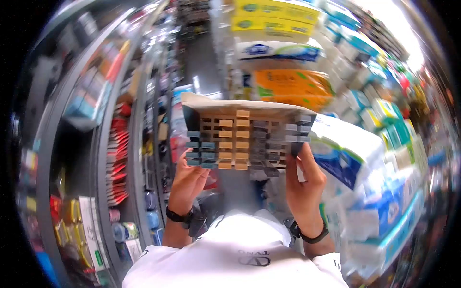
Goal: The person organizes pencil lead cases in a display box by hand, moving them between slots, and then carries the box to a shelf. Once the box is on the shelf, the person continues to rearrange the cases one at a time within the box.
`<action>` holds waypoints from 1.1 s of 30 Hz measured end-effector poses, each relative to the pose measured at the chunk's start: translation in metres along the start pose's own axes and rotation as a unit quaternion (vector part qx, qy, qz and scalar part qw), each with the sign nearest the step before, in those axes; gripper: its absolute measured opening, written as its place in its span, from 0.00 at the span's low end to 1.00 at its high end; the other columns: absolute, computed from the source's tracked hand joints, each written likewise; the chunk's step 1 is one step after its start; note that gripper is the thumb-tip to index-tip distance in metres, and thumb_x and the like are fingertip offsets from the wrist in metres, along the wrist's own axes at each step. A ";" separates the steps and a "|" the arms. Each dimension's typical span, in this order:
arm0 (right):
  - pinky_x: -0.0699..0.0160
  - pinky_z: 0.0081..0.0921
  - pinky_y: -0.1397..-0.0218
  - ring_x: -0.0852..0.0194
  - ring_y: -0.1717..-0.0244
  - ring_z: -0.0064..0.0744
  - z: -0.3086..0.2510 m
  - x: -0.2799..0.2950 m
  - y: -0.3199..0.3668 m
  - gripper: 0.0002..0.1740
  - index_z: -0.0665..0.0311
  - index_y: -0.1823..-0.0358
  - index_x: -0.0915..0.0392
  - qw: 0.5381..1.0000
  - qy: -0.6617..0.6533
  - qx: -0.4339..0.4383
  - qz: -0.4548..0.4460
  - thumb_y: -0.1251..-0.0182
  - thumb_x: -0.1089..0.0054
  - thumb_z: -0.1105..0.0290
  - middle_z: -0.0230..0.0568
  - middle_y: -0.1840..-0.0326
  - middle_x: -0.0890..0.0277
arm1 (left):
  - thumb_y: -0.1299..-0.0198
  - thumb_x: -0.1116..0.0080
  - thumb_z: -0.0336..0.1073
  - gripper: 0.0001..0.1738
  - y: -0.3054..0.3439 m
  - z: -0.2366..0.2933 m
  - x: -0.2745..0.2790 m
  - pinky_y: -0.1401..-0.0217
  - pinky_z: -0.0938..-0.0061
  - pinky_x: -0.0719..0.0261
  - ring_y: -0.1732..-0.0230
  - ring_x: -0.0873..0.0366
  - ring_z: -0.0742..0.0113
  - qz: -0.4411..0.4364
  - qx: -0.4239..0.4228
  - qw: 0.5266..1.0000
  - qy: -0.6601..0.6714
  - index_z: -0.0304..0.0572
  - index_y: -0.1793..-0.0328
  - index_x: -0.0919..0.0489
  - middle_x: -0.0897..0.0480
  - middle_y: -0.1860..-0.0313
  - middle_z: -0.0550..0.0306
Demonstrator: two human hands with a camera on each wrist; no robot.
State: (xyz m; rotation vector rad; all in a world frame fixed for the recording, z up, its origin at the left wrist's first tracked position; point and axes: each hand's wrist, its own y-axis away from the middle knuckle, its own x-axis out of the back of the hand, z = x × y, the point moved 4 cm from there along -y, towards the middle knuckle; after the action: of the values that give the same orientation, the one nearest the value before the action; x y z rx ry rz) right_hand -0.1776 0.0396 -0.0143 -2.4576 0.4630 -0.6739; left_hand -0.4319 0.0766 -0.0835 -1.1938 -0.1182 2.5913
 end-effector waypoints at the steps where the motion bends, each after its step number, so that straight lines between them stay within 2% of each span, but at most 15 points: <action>1: 0.15 0.29 0.42 0.16 0.47 0.25 0.003 -0.018 -0.005 0.23 0.79 0.33 0.25 1.000 -0.006 0.000 -0.027 0.29 0.39 0.88 0.52 0.47 0.12 | 0.35 0.26 0.29 0.47 0.007 0.007 0.015 0.29 0.67 0.21 0.32 0.21 0.64 0.016 -0.014 1.000 0.010 0.34 0.15 0.41 0.25 0.26 0.51; 4: 0.16 0.25 0.44 0.17 0.50 0.23 0.007 -0.080 -0.017 0.21 0.78 0.35 0.24 0.991 -0.061 -0.002 -0.116 0.28 0.40 0.88 0.49 0.50 0.12 | 0.37 0.26 0.27 0.45 0.029 0.026 0.051 0.33 0.67 0.16 0.33 0.20 0.63 0.075 -0.049 0.996 0.028 0.38 0.16 0.39 0.22 0.30 0.55; 6: 0.17 0.23 0.45 0.17 0.51 0.23 0.000 -0.120 -0.027 0.20 0.76 0.36 0.23 0.978 -0.123 -0.014 -0.165 0.28 0.41 0.88 0.47 0.53 0.12 | 0.37 0.26 0.26 0.38 0.042 0.036 0.063 0.41 0.63 0.11 0.40 0.16 0.61 0.167 -0.072 0.983 -0.022 0.40 0.23 0.33 0.18 0.37 0.52; 8: 0.17 0.24 0.47 0.14 0.54 0.27 -0.001 -0.152 -0.033 0.22 0.75 0.34 0.23 0.974 -0.105 0.004 -0.200 0.29 0.41 0.86 0.50 0.57 0.12 | 0.38 0.26 0.25 0.36 0.050 0.045 0.072 0.47 0.66 0.10 0.45 0.14 0.64 0.235 -0.073 0.968 -0.056 0.42 0.26 0.31 0.17 0.42 0.53; 10: 0.17 0.25 0.48 0.12 0.56 0.29 0.004 -0.185 -0.042 0.23 0.74 0.34 0.24 0.968 -0.100 0.057 -0.225 0.30 0.41 0.86 0.52 0.59 0.13 | 0.41 0.26 0.24 0.40 0.055 0.050 0.081 0.52 0.76 0.13 0.50 0.17 0.72 0.282 -0.058 0.955 -0.074 0.45 0.24 0.33 0.20 0.45 0.59; 11: 0.17 0.27 0.50 0.11 0.56 0.33 0.004 -0.201 -0.047 0.25 0.74 0.31 0.24 0.961 -0.115 0.046 -0.246 0.30 0.42 0.85 0.55 0.57 0.13 | 0.41 0.24 0.28 0.40 0.058 0.047 0.096 0.62 0.80 0.17 0.59 0.18 0.76 0.301 -0.037 0.944 -0.128 0.46 0.25 0.33 0.18 0.49 0.61; 15: 0.18 0.25 0.50 0.11 0.55 0.31 0.016 -0.247 -0.069 0.27 0.72 0.28 0.26 0.939 -0.139 0.075 -0.304 0.29 0.43 0.85 0.56 0.54 0.12 | 0.39 0.24 0.31 0.40 0.048 0.049 0.111 0.67 0.81 0.20 0.63 0.19 0.77 0.339 -0.048 0.931 -0.130 0.46 0.24 0.34 0.17 0.52 0.62; 16: 0.18 0.25 0.50 0.11 0.55 0.31 0.018 -0.257 -0.077 0.27 0.72 0.28 0.26 0.936 -0.147 0.089 -0.306 0.29 0.43 0.86 0.56 0.54 0.12 | 0.39 0.24 0.32 0.40 0.042 0.048 0.117 0.66 0.80 0.19 0.62 0.19 0.76 0.347 -0.057 0.928 -0.123 0.45 0.24 0.34 0.17 0.52 0.62; 18: 0.19 0.24 0.50 0.12 0.54 0.30 0.025 -0.271 -0.093 0.28 0.72 0.27 0.27 0.928 -0.166 0.087 -0.323 0.29 0.45 0.87 0.55 0.52 0.12 | 0.39 0.23 0.34 0.40 0.029 0.049 0.118 0.54 0.75 0.18 0.52 0.19 0.72 0.372 -0.082 0.917 -0.123 0.43 0.24 0.33 0.19 0.45 0.58; 20: 0.20 0.22 0.50 0.12 0.52 0.29 0.037 -0.283 -0.110 0.29 0.72 0.26 0.28 0.918 -0.185 0.059 -0.347 0.29 0.46 0.89 0.55 0.50 0.11 | 0.40 0.21 0.36 0.41 0.011 0.053 0.113 0.33 0.65 0.16 0.34 0.20 0.64 0.399 -0.110 0.899 -0.142 0.39 0.23 0.31 0.21 0.33 0.53; 21: 0.20 0.22 0.50 0.12 0.50 0.28 0.039 -0.291 -0.117 0.30 0.72 0.26 0.28 0.916 -0.193 0.056 -0.346 0.29 0.46 0.90 0.54 0.49 0.11 | 0.37 0.24 0.32 0.41 0.005 0.060 0.108 0.30 0.63 0.17 0.34 0.20 0.64 0.404 -0.110 0.897 -0.143 0.39 0.22 0.34 0.21 0.33 0.52; 24: 0.20 0.22 0.49 0.12 0.49 0.28 0.031 -0.310 -0.133 0.30 0.71 0.26 0.27 0.891 -0.270 0.061 -0.361 0.29 0.46 0.90 0.53 0.47 0.11 | 0.34 0.28 0.29 0.37 0.000 0.070 0.102 0.29 0.62 0.17 0.34 0.20 0.63 0.443 -0.156 0.863 -0.187 0.40 0.22 0.33 0.21 0.32 0.52; 25: 0.19 0.24 0.48 0.12 0.48 0.28 0.029 -0.318 -0.133 0.30 0.70 0.27 0.26 0.892 -0.271 0.090 -0.351 0.30 0.44 0.89 0.52 0.46 0.11 | 0.32 0.31 0.27 0.32 0.003 0.076 0.096 0.28 0.59 0.17 0.33 0.20 0.61 0.435 -0.186 0.861 -0.187 0.40 0.24 0.30 0.21 0.31 0.52; 28: 0.18 0.26 0.47 0.11 0.49 0.31 0.007 -0.338 -0.127 0.28 0.70 0.29 0.23 0.868 -0.308 0.134 -0.365 0.31 0.41 0.87 0.53 0.48 0.11 | 0.31 0.33 0.27 0.29 0.029 0.084 0.080 0.26 0.55 0.18 0.31 0.20 0.59 0.490 -0.219 0.829 -0.156 0.40 0.26 0.28 0.21 0.30 0.52; 33: 0.17 0.30 0.47 0.08 0.49 0.45 -0.041 -0.347 -0.092 0.23 0.75 0.33 0.23 0.826 -0.346 0.177 -0.407 0.29 0.37 0.81 0.62 0.50 0.13 | 0.30 0.39 0.20 0.29 0.090 0.087 0.056 0.23 0.53 0.21 0.28 0.22 0.56 0.552 -0.249 0.766 -0.215 0.39 0.24 0.30 0.23 0.28 0.50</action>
State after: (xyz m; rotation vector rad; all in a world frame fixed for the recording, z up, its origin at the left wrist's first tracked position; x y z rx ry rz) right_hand -0.4665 0.2520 -0.0570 -2.2422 -0.9568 -0.0828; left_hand -0.5521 0.0102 -0.0850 -0.8795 -0.2775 4.0829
